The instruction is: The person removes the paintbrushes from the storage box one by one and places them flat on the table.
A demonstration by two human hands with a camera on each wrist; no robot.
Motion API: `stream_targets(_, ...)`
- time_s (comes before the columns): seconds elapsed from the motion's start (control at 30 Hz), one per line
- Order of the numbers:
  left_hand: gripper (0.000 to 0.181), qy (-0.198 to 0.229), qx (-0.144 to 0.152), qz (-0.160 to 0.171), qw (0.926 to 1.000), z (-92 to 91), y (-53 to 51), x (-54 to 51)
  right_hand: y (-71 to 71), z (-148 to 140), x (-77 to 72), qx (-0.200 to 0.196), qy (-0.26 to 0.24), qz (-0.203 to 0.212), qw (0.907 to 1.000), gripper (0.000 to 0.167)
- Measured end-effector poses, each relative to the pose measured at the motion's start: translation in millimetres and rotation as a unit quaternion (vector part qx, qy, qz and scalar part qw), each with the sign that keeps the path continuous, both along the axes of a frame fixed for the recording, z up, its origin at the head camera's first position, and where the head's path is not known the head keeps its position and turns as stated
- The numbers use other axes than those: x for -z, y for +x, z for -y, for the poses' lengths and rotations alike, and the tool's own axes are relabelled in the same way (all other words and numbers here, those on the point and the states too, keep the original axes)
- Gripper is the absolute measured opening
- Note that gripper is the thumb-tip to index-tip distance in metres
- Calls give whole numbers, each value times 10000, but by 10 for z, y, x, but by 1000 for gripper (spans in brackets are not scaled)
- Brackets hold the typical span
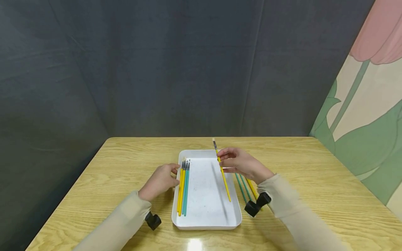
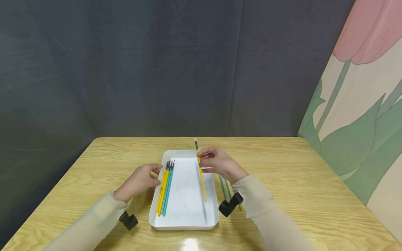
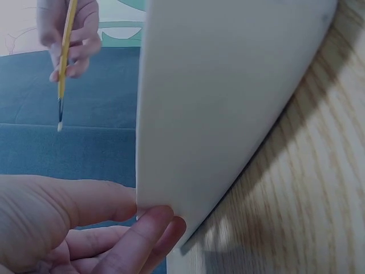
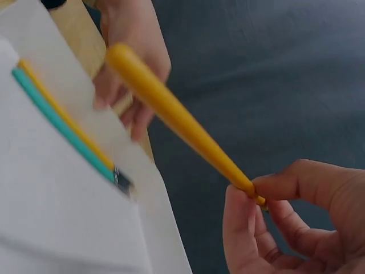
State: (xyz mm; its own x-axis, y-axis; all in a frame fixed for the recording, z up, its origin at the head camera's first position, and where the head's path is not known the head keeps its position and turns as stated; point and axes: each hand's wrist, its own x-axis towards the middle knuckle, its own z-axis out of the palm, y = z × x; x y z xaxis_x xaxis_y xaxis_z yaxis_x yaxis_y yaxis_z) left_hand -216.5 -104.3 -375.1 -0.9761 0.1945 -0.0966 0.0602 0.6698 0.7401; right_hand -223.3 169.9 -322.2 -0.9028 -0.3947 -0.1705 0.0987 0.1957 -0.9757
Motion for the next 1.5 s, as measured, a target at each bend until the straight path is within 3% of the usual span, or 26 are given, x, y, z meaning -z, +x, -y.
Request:
stream_targets(0.2, 59, 25, -22, -19, 10000, 2, -1, -4, -51, -348, 16, 81, 176, -132, 9997, 36)
stream_targets(0.5, 60, 56, 9, 4, 10000, -4, 3, 2, -126, -732, 176, 222, 508, -169, 9983, 41)
stream_targets(0.77, 60, 5, 8, -2, 10000, -13, -5, 0, -221, -1038, 335, 111, 700, -106, 9974, 48)
stream_targets(1.2, 59, -54, -25, 9, 10000, -17, 7, -11, -296, -1183, 636, 204, 1036, 90, 9944, 40)
stream_targets(1.5, 60, -22, -10, 11, 10000, -8, 9, -7, -292, -1149, 726, 251, 1372, 69, 9902, 38)
